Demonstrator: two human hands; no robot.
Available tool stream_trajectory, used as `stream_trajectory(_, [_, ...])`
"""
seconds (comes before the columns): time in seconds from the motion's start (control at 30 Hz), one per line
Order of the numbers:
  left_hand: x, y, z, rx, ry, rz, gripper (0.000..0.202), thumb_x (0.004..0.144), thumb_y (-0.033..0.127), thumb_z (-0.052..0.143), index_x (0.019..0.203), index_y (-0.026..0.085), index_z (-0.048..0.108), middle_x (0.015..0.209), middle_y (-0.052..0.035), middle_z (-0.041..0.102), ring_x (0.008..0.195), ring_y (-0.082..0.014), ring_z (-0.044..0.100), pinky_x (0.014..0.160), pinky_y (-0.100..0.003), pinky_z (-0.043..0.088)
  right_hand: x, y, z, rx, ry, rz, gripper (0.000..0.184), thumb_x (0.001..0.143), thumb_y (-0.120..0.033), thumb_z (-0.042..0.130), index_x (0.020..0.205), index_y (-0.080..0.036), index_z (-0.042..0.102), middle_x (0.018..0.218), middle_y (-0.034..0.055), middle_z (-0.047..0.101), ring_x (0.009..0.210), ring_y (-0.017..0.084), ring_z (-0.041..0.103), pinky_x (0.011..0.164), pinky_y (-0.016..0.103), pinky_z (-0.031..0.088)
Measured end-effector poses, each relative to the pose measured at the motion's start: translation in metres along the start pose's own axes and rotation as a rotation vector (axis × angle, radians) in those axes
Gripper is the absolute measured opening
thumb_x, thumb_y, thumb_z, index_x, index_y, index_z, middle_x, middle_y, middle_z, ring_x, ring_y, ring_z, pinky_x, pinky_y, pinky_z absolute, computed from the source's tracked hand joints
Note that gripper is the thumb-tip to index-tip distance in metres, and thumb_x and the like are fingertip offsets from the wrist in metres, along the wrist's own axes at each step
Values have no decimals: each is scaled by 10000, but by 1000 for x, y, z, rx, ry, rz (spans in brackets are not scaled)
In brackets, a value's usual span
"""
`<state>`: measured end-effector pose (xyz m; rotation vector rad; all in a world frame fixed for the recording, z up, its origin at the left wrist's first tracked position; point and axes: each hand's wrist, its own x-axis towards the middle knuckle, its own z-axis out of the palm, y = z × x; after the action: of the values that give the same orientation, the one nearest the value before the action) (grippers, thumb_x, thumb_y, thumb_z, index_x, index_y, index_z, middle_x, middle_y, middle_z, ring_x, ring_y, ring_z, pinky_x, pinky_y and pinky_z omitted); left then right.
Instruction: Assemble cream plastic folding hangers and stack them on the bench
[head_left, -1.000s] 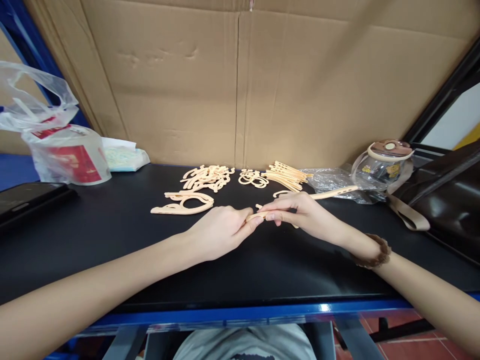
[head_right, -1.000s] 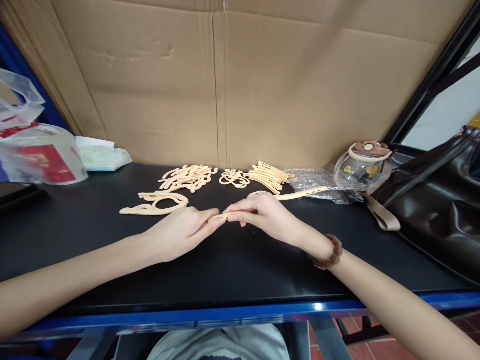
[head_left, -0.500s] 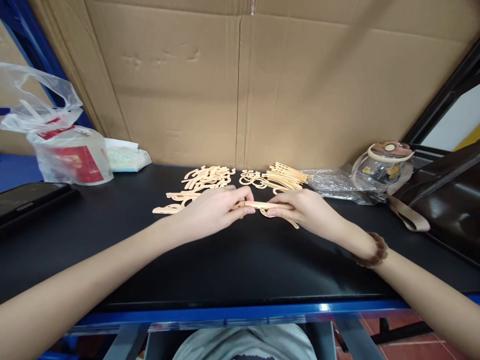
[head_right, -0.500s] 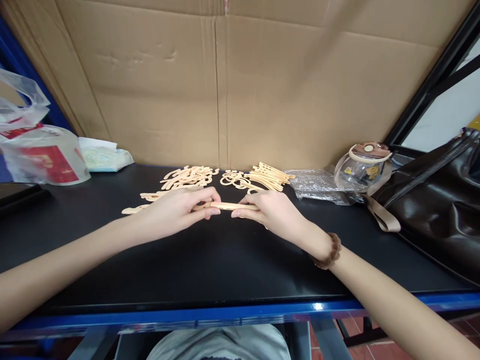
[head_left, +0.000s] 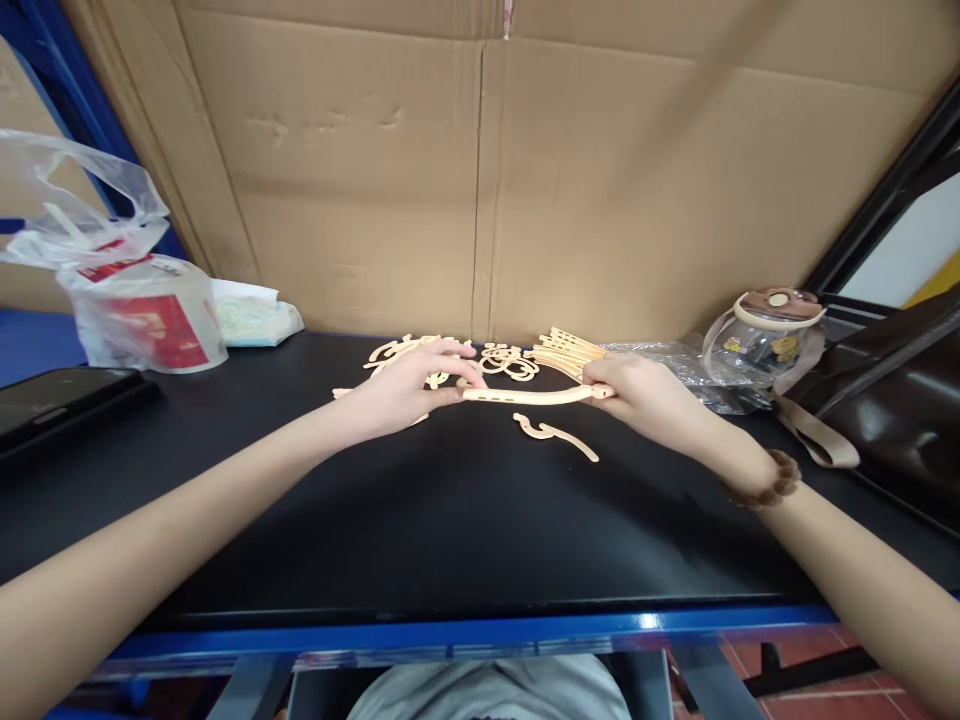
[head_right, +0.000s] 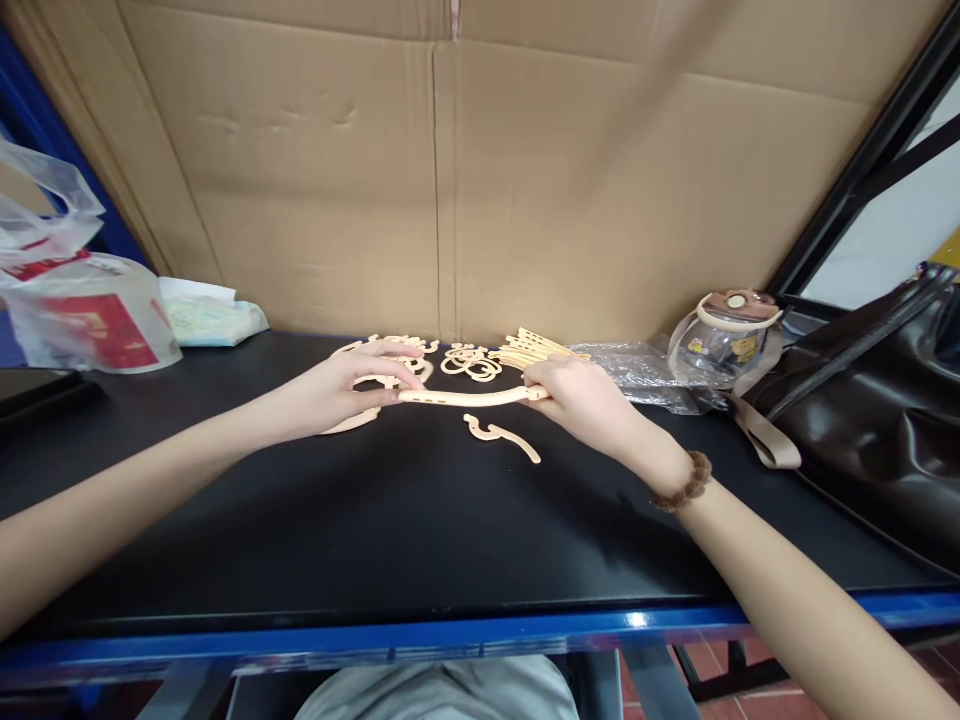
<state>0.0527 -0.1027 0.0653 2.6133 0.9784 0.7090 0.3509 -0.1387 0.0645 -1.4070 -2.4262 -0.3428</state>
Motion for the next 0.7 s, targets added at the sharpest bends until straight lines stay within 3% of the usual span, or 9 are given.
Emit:
stream_trajectory(0.1, [0,8,3,-218,-37,-115,169,825,281,506,907,203,632,1263,-51,576,1172,-214,515,966,-358,410,0,-7,3,-71,86,-8,135,850,-161,463,725,-206,436,709,39,544,655,181,468,587,276,306])
stream_trajectory(0.2, [-2,14,6,-309,-72,-179,234,815,243,473,1017,206,586,1177,-51,607,981,-181,593,847,-328,466,1,-13,8,-139,108,-76,102,872,-165,430,779,-200,454,762,62,556,714,207,490,637,303,348])
stream_trajectory(0.37, [-8,23,13,-298,-146,-86,383,793,235,569,1172,237,511,1126,-36,612,982,-168,585,842,-297,453,-1,-26,17,-115,85,-176,98,916,-195,417,869,-173,500,867,92,584,821,227,532,717,328,418])
stream_trajectory(0.5, [-10,31,13,-238,-293,-59,254,844,289,564,1089,226,587,957,-3,645,839,-148,591,743,-259,438,-3,-32,17,-30,143,-189,116,919,-188,427,961,-187,535,1081,104,586,1002,236,541,834,365,459])
stream_trajectory(0.6, [-9,28,8,-130,-262,1,180,873,276,528,1007,220,636,937,-8,636,840,-153,574,737,-254,421,-3,-32,17,13,210,-176,131,906,-245,487,1010,-202,555,1268,128,499,1183,279,467,909,424,452])
stream_trajectory(0.7, [-7,17,7,-37,-197,123,170,889,265,525,974,234,669,1050,-35,605,965,-176,552,843,-289,414,-3,-32,16,29,248,-140,161,880,-285,552,1018,-203,567,1304,141,467,1205,302,456,883,434,467])
